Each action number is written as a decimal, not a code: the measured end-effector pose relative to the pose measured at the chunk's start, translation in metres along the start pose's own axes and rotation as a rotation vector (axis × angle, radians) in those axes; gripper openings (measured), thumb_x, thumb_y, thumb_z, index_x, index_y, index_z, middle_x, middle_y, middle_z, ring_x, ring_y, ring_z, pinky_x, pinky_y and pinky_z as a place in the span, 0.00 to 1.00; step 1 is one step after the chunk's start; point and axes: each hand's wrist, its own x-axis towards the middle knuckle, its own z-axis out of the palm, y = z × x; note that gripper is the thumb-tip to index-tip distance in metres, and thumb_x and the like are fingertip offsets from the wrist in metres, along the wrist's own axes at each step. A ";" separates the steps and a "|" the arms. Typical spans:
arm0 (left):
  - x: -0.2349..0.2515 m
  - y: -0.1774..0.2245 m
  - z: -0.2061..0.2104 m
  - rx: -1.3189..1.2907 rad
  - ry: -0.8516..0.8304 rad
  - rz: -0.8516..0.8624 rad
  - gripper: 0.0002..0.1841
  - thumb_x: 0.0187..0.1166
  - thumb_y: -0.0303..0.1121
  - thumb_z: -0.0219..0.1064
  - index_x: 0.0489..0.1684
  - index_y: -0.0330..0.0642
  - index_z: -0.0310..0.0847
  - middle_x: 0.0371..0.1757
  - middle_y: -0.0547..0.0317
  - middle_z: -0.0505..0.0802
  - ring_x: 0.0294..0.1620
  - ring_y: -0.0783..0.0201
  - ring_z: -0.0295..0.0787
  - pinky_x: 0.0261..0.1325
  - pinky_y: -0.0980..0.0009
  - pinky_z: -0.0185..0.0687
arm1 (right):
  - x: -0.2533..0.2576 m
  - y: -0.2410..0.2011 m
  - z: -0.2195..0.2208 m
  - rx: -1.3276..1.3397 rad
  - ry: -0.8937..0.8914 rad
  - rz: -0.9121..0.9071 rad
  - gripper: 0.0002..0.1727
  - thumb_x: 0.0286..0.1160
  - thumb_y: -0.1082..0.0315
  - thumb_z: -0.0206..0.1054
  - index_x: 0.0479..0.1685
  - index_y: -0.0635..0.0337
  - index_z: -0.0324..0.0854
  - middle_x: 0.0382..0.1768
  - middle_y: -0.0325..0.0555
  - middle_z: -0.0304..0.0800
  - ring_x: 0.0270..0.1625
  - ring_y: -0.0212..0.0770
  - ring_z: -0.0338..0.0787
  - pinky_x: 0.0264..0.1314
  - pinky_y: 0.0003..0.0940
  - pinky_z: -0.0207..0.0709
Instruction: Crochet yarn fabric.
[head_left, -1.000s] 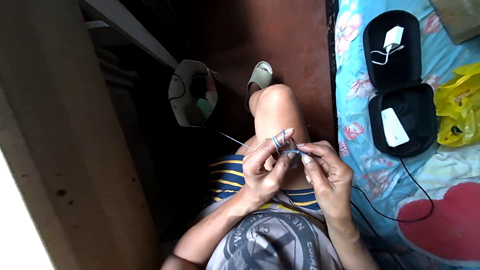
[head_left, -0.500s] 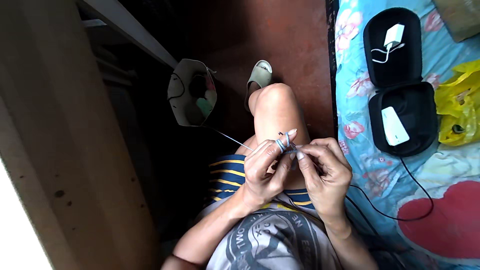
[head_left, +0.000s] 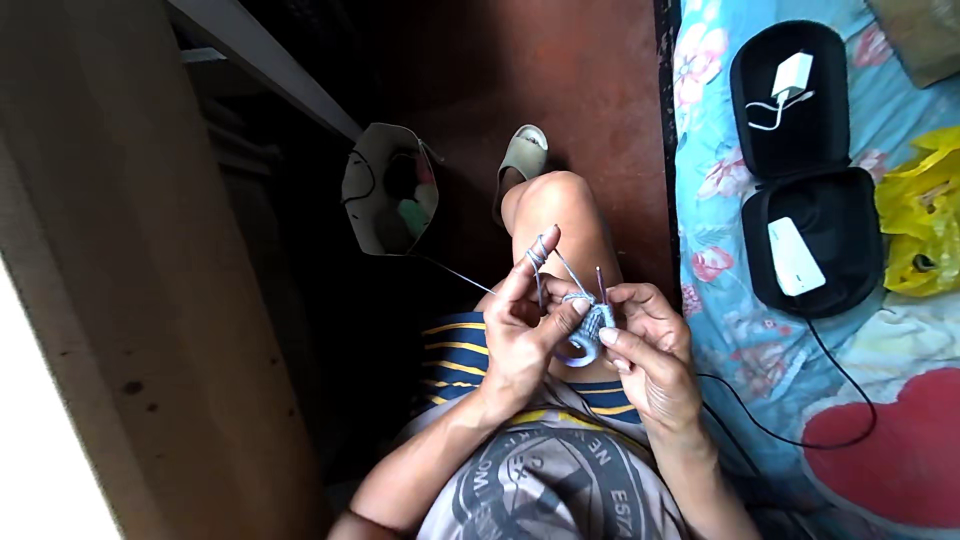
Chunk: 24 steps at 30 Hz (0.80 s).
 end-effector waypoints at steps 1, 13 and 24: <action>0.000 0.000 0.000 -0.001 0.000 -0.004 0.41 0.66 0.11 0.69 0.87 0.41 0.65 0.35 0.56 0.94 0.33 0.68 0.91 0.42 0.72 0.90 | 0.000 0.001 -0.002 0.000 -0.010 -0.004 0.17 0.66 0.83 0.62 0.54 0.63 0.82 0.43 0.44 0.90 0.23 0.20 0.76 0.21 0.13 0.67; 0.000 0.004 0.002 0.010 0.033 -0.065 0.43 0.68 0.10 0.67 0.90 0.41 0.60 0.35 0.55 0.94 0.31 0.69 0.91 0.42 0.73 0.89 | -0.008 0.013 -0.021 -0.322 -0.018 -0.202 0.17 0.72 0.79 0.65 0.59 0.60 0.88 0.52 0.38 0.90 0.35 0.20 0.84 0.35 0.14 0.80; 0.002 0.005 0.004 -0.019 0.073 -0.145 0.39 0.71 0.13 0.66 0.88 0.42 0.63 0.33 0.55 0.93 0.30 0.68 0.90 0.40 0.73 0.89 | -0.011 0.013 -0.033 -0.883 0.019 -0.581 0.11 0.80 0.75 0.63 0.50 0.64 0.91 0.40 0.45 0.85 0.42 0.22 0.84 0.46 0.11 0.78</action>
